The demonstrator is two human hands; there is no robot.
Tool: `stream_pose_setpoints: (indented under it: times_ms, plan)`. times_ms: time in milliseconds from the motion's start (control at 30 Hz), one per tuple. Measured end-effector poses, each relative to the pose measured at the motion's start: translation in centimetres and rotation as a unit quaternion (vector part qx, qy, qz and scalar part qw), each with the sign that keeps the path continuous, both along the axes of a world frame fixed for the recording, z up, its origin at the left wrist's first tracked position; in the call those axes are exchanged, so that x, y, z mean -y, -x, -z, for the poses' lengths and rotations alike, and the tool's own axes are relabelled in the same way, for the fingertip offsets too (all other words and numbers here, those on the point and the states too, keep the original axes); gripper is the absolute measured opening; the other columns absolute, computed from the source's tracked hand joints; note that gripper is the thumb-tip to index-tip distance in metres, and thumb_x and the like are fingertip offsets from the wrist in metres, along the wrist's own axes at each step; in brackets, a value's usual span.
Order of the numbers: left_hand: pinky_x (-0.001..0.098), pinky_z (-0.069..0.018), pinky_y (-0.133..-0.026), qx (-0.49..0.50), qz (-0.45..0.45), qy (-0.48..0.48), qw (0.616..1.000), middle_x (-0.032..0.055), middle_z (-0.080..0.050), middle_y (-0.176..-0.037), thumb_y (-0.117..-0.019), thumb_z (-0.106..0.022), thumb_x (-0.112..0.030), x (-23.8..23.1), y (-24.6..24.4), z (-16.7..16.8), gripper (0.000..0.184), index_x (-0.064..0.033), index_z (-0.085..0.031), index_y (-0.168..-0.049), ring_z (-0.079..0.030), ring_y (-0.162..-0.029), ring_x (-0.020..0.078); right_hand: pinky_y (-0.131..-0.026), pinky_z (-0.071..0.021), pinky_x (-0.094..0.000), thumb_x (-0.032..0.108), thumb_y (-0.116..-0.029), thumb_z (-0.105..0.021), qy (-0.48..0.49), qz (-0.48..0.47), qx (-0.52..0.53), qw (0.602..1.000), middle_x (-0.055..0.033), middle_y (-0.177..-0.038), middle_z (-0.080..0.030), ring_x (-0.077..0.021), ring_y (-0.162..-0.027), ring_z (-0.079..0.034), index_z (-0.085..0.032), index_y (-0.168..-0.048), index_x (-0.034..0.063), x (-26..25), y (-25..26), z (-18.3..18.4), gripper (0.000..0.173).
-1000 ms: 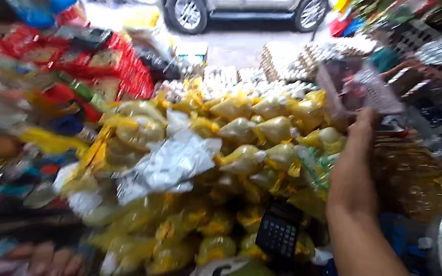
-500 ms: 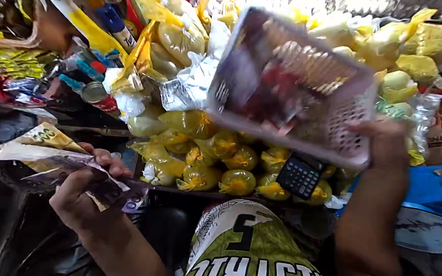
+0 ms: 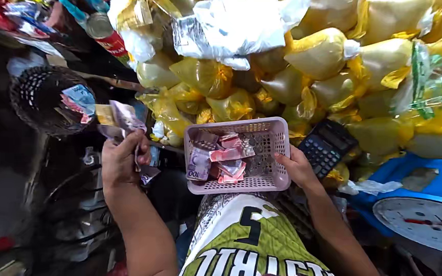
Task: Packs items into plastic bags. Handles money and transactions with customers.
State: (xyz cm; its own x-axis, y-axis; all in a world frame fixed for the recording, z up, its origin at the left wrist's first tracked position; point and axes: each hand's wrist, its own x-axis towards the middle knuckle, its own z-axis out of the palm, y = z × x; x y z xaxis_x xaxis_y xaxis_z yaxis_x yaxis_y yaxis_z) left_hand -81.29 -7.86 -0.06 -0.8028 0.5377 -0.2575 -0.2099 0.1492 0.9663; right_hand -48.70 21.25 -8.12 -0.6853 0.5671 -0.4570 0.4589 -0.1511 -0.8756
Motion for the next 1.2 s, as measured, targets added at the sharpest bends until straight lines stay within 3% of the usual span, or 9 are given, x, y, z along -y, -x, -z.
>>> stream_pose_setpoints:
  times_ms: [133,233,300,400,633,833,1000,1100,1200]
  plan:
    - [0.0242,-0.0493,-0.042,0.038,0.02,0.194,0.98,-0.0014,-0.061,-0.07,-0.0983,-0.068,-0.032,0.5,-0.6,3.5,0.021,-0.0151,-0.061,-0.109,-0.053,-0.047,0.0079,-0.074,-0.0604,-0.0535,0.03,-0.0986,-0.066,-0.188,-0.034,0.115,0.975,-0.008,-0.096,-0.074,-0.023,-0.083,-0.073,-0.061,-0.133,0.0152,0.3,-0.1,-0.6,0.038]
    - [0.0231,-0.0486,-0.042,0.077,0.071,0.222,0.969,0.0014,-0.065,-0.071,-0.1015,-0.063,-0.028,-0.4,-1.1,5.6,0.019,-0.0109,-0.061,-0.109,-0.054,-0.046,0.0078,-0.07,-0.0563,-0.0622,0.033,-0.0955,-0.071,-0.337,-0.033,0.193,0.921,-0.0154,-0.097,-0.073,-0.0345,-0.082,-0.072,-0.061,-0.137,0.0122,1.1,0.3,-2.4,0.047]
    - [0.0226,-0.0482,-0.042,0.095,0.108,0.217,0.966,0.0031,-0.066,-0.071,-0.1031,-0.06,-0.022,-1.3,-1.1,6.2,0.015,-0.0084,-0.061,-0.11,-0.055,-0.046,0.008,-0.074,-0.0579,-0.0568,0.029,-0.0949,-0.07,-0.435,-0.011,0.179,0.882,-0.0185,-0.112,-0.068,-0.0351,-0.09,-0.069,-0.06,-0.138,0.0069,2.0,0.9,-3.8,0.049]
    - [0.0228,-0.048,-0.041,0.102,0.141,0.22,0.96,0.0043,-0.066,-0.07,-0.1035,-0.057,-0.016,-2.1,-0.6,6.8,0.011,-0.007,-0.061,-0.109,-0.056,-0.046,0.0089,-0.069,-0.0599,-0.0443,0.017,-0.0962,-0.068,-0.49,0.008,0.103,0.866,-0.0138,-0.106,-0.067,-0.0265,-0.084,-0.068,-0.071,-0.119,0.0055,3.6,3.1,-4.8,0.026]
    - [0.0247,-0.0527,-0.044,0.136,0.164,0.171,0.962,0.007,-0.069,-0.076,-0.1028,-0.058,-0.017,-2.0,1.1,6.4,0.014,-0.008,-0.061,-0.112,-0.061,-0.051,0.012,-0.073,-0.0598,-0.0544,0.02,-0.0964,-0.071,-0.405,-0.071,0.259,0.874,-0.0191,-0.111,-0.068,-0.0364,-0.088,-0.071,-0.072,-0.112,0.0029,5.1,8.6,0.2,0.023]
    - [0.0334,-0.0627,-0.057,0.133,0.092,0.064,0.985,0.0093,-0.073,-0.089,-0.0983,-0.05,-0.009,-1.4,1.6,4.5,0.021,-0.0077,-0.06,-0.116,-0.071,-0.065,0.0187,-0.072,-0.0593,-0.0554,0.018,-0.0939,-0.074,-0.392,-0.047,0.257,0.882,-0.0229,-0.115,-0.064,-0.0396,-0.088,-0.069,-0.069,-0.112,0.0029,5.6,8.5,0.5,0.024]
    - [0.0354,-0.0632,-0.065,0.133,0.141,0.039,0.98,0.0148,-0.074,-0.1,-0.1007,-0.056,-0.009,-1.7,2.4,3.8,0.023,-0.0053,-0.061,-0.123,-0.073,-0.077,0.0226,-0.072,-0.0645,-0.0438,0.012,-0.092,-0.075,-0.272,0.041,0.051,0.96,-0.0049,-0.099,-0.073,-0.0196,-0.081,-0.073,-0.069,-0.105,0.0085,5.7,7.3,-1.7,0.015]
    - [0.0395,-0.0638,-0.071,0.12,0.17,0.044,0.977,0.0163,-0.074,-0.103,-0.0987,-0.063,-0.011,-1.8,2.8,4.2,0.026,-0.0049,-0.062,-0.124,-0.074,-0.082,0.0258,-0.067,-0.0668,-0.0439,0.006,-0.0925,-0.073,-0.058,0.164,-0.096,0.98,-0.0115,-0.099,-0.074,-0.0264,-0.081,-0.075,-0.067,-0.12,0.0052,5.4,5.0,-4.6,0.028]
    - [0.0416,-0.0638,-0.074,0.114,0.184,0.045,0.975,0.0171,-0.073,-0.105,-0.0982,-0.064,-0.01,-2.2,2.7,4.2,0.027,-0.0044,-0.061,-0.125,-0.074,-0.086,0.0276,-0.067,-0.0651,-0.0385,0.01,-0.0996,-0.058,0.017,0.248,-0.13,0.96,-0.0127,-0.107,-0.074,-0.0242,-0.09,-0.075,-0.067,-0.123,0.0039,4.0,1.6,-6.2,0.026]
